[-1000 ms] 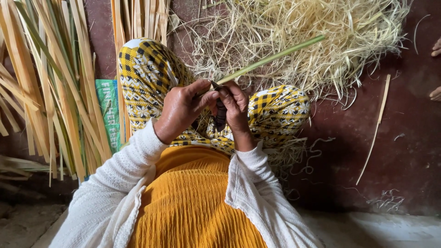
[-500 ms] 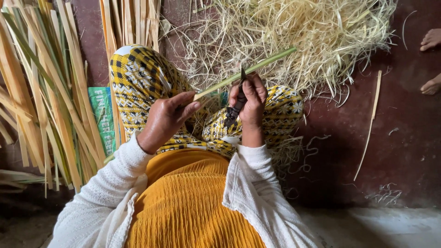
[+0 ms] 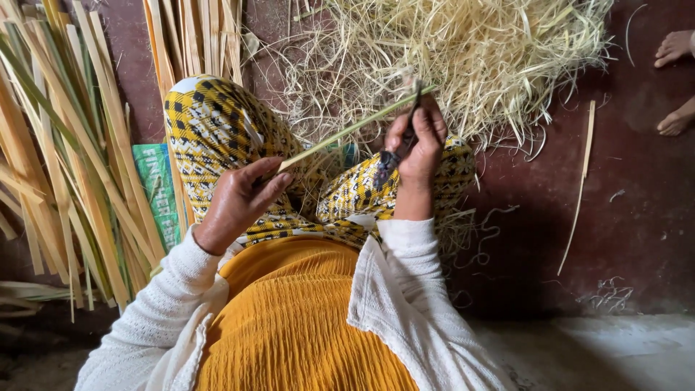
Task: A person sits on the floor and uses a hand knife to shave thin strips from a piece of wood or bamboo.
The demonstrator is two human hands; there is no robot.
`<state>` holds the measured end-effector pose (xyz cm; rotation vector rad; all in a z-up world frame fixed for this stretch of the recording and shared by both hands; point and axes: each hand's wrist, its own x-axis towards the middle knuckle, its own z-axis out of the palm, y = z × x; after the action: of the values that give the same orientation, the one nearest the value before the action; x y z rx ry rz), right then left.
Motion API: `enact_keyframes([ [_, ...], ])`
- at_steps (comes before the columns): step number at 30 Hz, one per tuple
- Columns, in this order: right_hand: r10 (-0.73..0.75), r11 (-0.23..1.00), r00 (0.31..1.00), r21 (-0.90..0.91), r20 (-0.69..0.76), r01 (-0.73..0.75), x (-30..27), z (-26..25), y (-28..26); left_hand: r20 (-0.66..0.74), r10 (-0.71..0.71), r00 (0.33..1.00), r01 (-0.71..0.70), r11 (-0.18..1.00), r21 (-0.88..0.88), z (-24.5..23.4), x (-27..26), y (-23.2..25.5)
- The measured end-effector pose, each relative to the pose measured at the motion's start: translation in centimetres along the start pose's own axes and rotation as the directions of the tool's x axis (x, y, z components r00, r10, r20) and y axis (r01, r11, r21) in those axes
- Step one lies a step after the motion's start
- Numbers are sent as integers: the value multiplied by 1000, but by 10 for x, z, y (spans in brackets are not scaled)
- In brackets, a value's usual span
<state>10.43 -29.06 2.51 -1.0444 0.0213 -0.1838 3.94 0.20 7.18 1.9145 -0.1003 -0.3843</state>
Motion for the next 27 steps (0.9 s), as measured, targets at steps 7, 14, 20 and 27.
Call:
enact_keyframes([
  [7,137,989,988,59,-65,-133,18,-49,-27,71,-172,982,183,962,-203,-10,9,-30],
  [14,416,907,906,-111,82,-406,-16,37,-14,123,-83,989,120,938,-326,21,51,-44],
  [20,525,851,808,-155,265,-502,-33,43,27,123,-34,992,56,981,-186,29,62,-22],
  [27,537,832,798,-14,274,-555,-42,50,41,122,-15,992,33,988,-148,31,62,2],
])
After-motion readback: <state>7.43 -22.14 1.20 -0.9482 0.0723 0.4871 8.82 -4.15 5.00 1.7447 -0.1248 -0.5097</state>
